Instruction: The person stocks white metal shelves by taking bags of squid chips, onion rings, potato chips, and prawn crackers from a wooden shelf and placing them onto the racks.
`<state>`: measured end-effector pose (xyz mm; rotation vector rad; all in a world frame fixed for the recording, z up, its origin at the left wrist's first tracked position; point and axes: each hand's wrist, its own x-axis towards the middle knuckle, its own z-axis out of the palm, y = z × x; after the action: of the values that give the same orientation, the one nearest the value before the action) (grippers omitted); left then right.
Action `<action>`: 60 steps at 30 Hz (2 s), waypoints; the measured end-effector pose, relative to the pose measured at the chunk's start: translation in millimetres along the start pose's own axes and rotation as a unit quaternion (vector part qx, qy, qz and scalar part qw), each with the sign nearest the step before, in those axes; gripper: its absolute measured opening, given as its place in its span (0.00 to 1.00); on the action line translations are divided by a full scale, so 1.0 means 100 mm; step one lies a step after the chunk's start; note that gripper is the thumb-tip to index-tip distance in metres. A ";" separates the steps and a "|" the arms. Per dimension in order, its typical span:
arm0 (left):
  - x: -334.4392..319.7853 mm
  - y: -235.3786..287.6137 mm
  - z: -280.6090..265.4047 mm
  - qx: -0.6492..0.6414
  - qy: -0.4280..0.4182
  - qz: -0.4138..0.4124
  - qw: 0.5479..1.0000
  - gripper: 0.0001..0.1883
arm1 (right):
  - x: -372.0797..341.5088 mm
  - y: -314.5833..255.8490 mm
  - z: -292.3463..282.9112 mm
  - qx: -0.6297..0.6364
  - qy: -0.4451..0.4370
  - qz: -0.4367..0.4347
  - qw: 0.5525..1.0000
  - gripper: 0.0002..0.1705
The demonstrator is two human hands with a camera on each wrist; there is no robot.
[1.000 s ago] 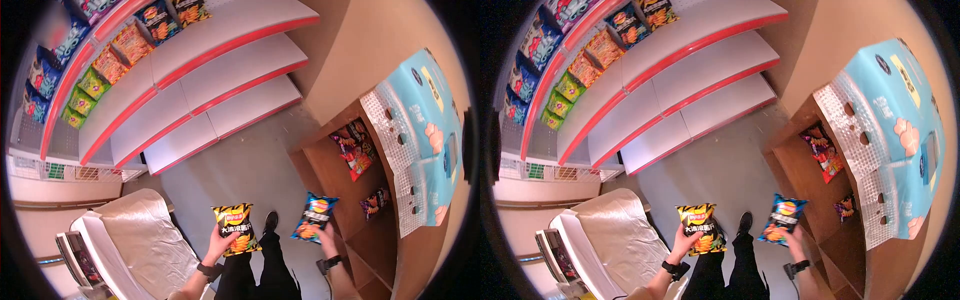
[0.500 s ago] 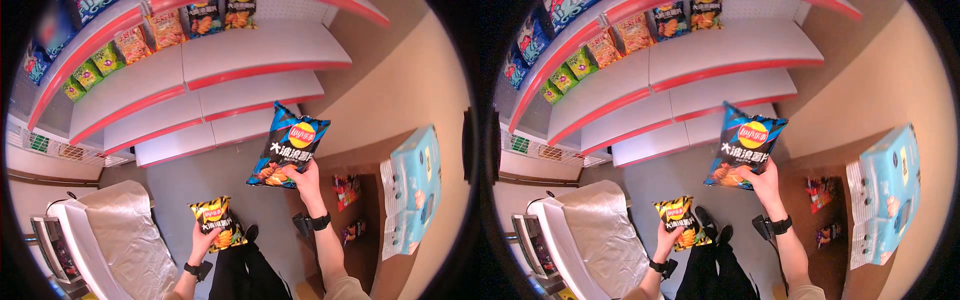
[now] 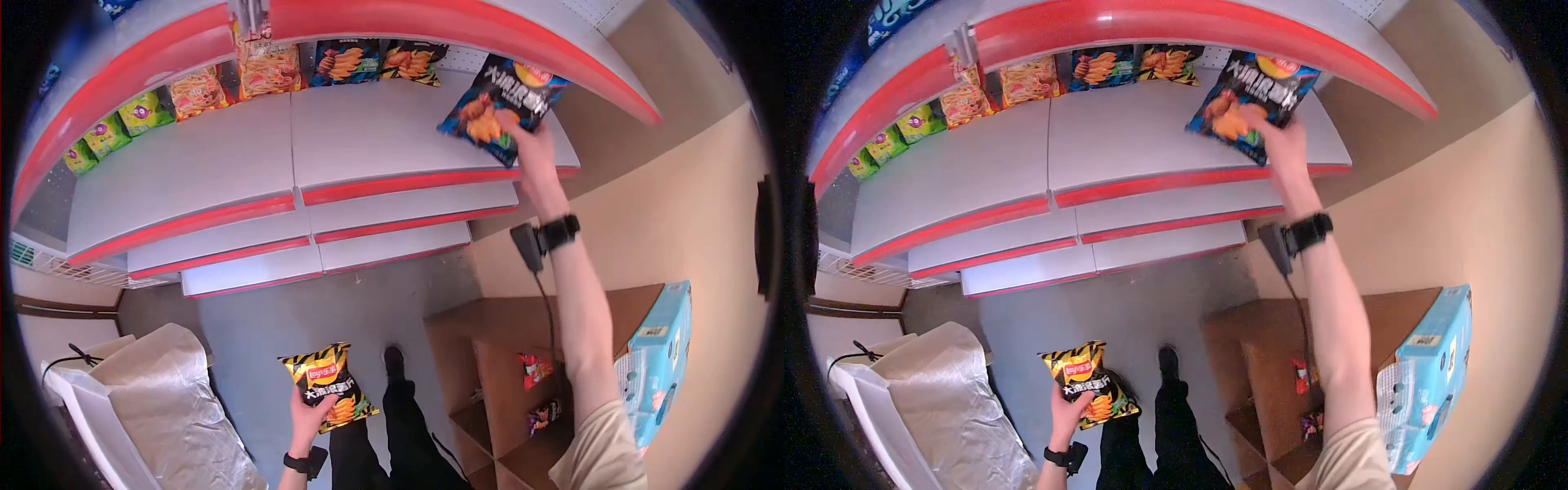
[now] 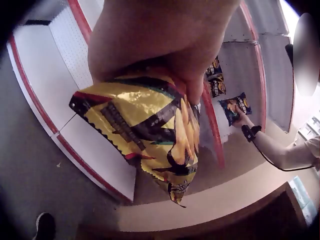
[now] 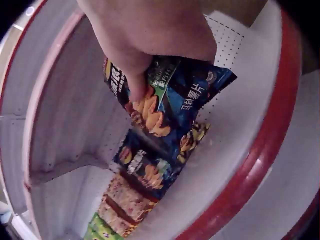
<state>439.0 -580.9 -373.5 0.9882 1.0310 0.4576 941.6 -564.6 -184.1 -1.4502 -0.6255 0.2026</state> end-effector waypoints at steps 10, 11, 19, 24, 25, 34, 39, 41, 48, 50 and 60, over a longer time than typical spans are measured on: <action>0.01 -0.24 0.49 -0.011 0.049 -0.022 0.998 0.30 | 1.65 0.61 -0.38 -0.110 -0.127 -0.013 0.986 0.32; -0.04 -0.22 0.55 -0.010 0.052 -0.028 0.998 0.30 | 1.66 0.64 -0.41 -0.094 -0.158 -0.022 0.983 0.32; -0.01 -0.24 0.86 0.000 0.025 -0.041 0.999 0.31 | 2.14 0.92 -0.61 -0.184 -0.187 -0.070 0.962 0.35; 0.05 -0.27 0.85 -0.012 0.039 -0.028 0.999 0.31 | 2.22 0.99 -0.64 -0.219 -0.195 -0.085 0.952 0.36; -0.01 -0.24 0.75 -0.008 0.033 -0.035 0.999 0.31 | 1.97 0.84 -0.60 -0.235 -0.210 -0.038 0.948 0.37; 0.12 0.20 0.94 0.031 -0.002 -0.008 0.999 0.30 | 1.65 0.51 -0.88 -0.318 -0.142 0.068 0.935 0.38; 0.18 0.56 1.12 -0.021 0.007 0.049 0.999 0.29 | 0.80 -0.02 -0.70 -0.154 -0.153 0.051 0.975 0.14; 0.20 0.64 1.21 -0.017 0.007 0.064 0.998 0.28 | 0.18 -0.13 -0.49 -0.182 -0.249 0.064 0.949 0.11; 0.06 1.10 1.44 -0.054 -0.039 0.108 0.992 0.27 | -1.57 -0.24 0.21 -0.143 -0.600 0.169 0.769 0.56; 0.03 1.06 1.43 -0.050 -0.071 0.100 0.991 0.30 | -1.64 -0.26 0.35 -0.077 -0.587 0.249 0.766 0.50; -0.04 0.82 1.33 0.000 -0.158 0.119 0.980 0.40 | -0.39 -0.29 -0.41 -0.011 -0.334 0.212 0.918 0.38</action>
<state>562.9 -603.9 -280.4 1.1477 0.6312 0.4780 923.2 -622.8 -167.0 -1.5192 -0.8489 1.0683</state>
